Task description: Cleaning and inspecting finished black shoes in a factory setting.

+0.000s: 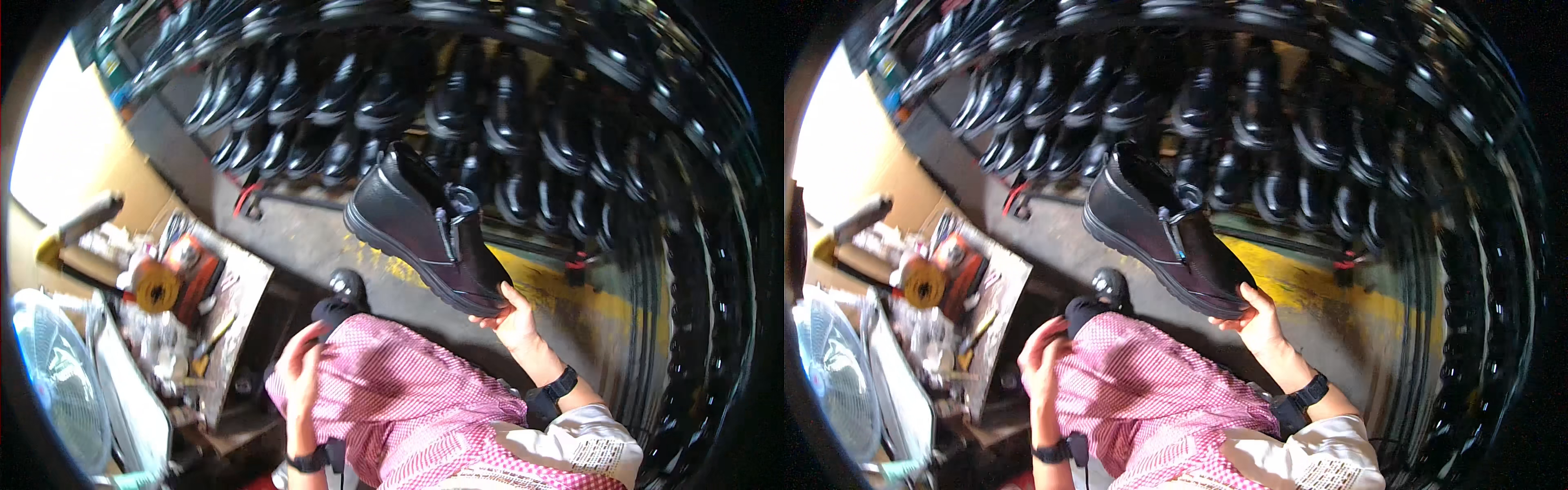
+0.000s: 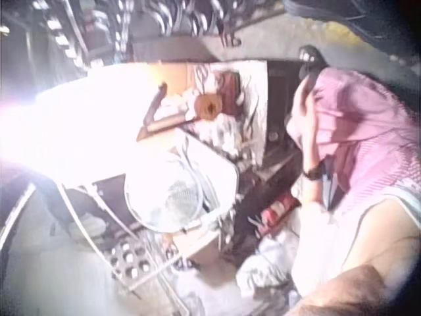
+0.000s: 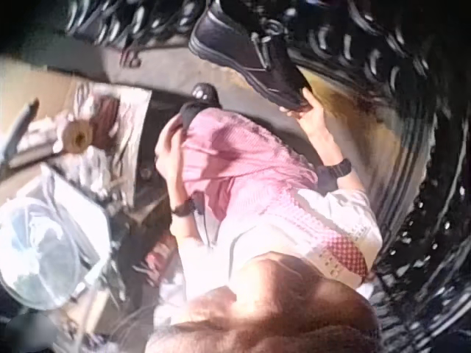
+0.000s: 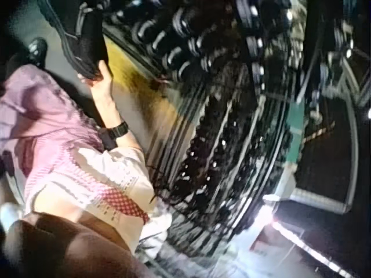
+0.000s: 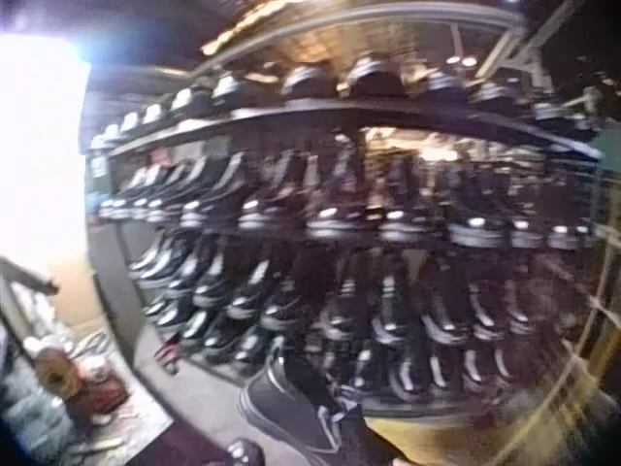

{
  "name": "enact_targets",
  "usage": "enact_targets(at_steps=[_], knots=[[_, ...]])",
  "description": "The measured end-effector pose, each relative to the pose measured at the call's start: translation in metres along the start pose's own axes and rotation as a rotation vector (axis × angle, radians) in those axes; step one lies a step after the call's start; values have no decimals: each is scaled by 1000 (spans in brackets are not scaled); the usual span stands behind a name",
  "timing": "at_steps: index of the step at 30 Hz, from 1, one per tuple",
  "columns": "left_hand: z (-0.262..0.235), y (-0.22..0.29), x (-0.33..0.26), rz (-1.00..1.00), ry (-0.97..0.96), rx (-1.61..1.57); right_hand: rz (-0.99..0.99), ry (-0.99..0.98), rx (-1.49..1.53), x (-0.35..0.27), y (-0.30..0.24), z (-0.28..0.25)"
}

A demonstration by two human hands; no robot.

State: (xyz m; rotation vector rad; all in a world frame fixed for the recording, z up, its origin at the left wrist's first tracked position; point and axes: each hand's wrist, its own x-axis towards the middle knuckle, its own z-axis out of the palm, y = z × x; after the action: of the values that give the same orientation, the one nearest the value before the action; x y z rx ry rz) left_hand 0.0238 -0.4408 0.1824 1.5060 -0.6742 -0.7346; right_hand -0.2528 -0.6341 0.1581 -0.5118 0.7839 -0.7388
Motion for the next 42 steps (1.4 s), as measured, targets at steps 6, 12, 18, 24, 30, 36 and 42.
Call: enact_targets(at_steps=[6, 12, 18, 24, 30, 36, 42], knots=[[57, -1, 32, -284, -217, -306, -138, -146, -280, 23, 38, 56], [43, -24, 39, -269, -144, -353, -337, -261, -447, 42, 57, 82], [11, -39, 40, -387, 118, -811, -352, -371, -575, 65, 58, 96], [-32, -23, 52, -406, 328, -567, -350, -398, -665, 81, 61, 100], [-23, 1, 52, 462, 353, 571, -648, -365, -930, 79, 56, 103], [17, -16, 65, 334, 317, 966, -1058, -313, -1292, 73, 52, 115], [22, -41, 64, 9, 151, 278, -1250, -306, -1452, 70, 48, 108]])
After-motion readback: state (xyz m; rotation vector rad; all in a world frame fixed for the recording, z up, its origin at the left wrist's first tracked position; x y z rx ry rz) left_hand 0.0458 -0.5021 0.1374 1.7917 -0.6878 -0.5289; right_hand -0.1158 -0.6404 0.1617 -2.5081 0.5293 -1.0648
